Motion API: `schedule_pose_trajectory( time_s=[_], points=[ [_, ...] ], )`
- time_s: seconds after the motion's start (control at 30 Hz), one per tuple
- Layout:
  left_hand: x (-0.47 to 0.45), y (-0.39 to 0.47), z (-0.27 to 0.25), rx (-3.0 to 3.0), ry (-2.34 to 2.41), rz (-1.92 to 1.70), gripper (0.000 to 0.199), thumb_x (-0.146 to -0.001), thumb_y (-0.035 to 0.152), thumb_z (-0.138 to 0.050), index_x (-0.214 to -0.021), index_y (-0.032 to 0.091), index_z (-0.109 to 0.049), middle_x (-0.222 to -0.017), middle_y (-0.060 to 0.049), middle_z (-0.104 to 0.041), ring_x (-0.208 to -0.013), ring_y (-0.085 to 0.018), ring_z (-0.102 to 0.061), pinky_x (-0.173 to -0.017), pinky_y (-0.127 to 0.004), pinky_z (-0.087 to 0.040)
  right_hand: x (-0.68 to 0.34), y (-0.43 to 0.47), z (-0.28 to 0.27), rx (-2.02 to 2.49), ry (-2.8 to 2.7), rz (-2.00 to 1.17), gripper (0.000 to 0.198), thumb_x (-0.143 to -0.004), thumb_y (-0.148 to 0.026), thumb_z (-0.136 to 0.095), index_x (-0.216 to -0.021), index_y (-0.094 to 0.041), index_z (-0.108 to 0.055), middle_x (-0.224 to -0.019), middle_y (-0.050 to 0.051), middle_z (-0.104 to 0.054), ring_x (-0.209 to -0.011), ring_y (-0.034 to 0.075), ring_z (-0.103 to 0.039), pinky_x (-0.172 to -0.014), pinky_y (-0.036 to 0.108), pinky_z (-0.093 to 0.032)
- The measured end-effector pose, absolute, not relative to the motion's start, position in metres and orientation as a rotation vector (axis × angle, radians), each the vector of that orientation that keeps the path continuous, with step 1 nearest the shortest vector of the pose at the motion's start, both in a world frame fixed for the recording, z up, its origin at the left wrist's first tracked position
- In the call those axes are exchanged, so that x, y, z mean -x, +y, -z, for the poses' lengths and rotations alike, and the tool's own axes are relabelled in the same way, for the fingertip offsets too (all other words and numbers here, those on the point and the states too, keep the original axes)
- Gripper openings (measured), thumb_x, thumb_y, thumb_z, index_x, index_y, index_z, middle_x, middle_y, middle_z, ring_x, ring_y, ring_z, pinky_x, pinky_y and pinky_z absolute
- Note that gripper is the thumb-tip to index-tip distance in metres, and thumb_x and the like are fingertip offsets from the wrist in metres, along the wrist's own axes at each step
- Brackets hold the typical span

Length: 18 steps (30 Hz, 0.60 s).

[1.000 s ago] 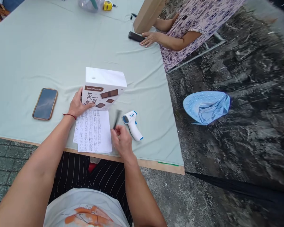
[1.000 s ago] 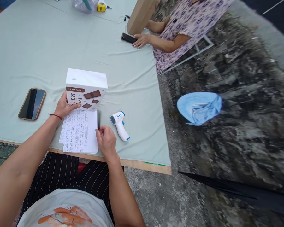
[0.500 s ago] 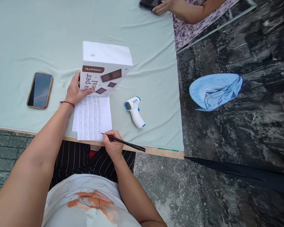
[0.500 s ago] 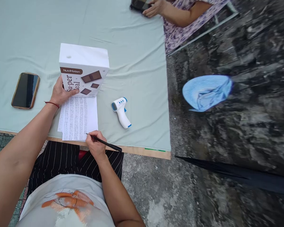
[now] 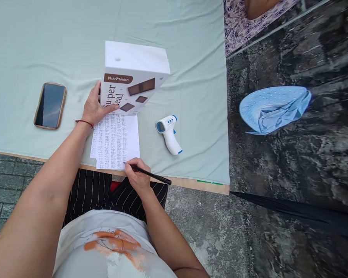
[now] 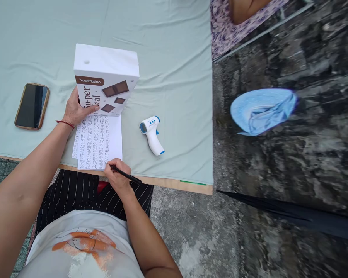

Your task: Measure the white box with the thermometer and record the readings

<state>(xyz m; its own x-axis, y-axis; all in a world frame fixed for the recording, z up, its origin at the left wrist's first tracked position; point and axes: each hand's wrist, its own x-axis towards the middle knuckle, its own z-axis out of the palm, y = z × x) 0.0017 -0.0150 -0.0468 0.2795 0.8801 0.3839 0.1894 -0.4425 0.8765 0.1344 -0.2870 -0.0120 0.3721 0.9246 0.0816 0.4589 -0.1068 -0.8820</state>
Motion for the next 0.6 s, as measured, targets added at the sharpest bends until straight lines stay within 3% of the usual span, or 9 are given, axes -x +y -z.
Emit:
schedule_pose_trajectory(
  time_s=[0.4,0.6],
  points=[
    [-0.0002,-0.0149,0.0478,-1.919,0.96,-1.188,0.093,-0.057,0.07,-0.08,-0.135,0.03,-0.049,-0.128,-0.009,-0.059,-0.127,-0.036,-0.054,-0.103,-0.056,-0.047,-0.1352,-0.2864,0.0101,1.739,-1.309,-0.624,0.015,-0.076,-0.027,-0.05,-0.061,-0.024,-0.05,-0.053,-0.005,-0.049,-0.05,0.012,-0.045,-0.052,0.028,-0.038],
    [0.0001,-0.0162,0.0459,-1.826,0.949,-1.188,0.093,-0.054,0.063,-0.086,-0.133,0.03,-0.049,-0.125,-0.008,-0.06,-0.127,-0.038,-0.053,-0.105,-0.059,-0.045,-0.1365,-0.2867,0.0112,1.746,-1.285,-0.638,0.014,-0.075,-0.027,-0.05,-0.062,-0.024,-0.051,-0.054,-0.005,-0.05,-0.051,0.012,-0.046,-0.052,0.028,-0.039]
  ],
)
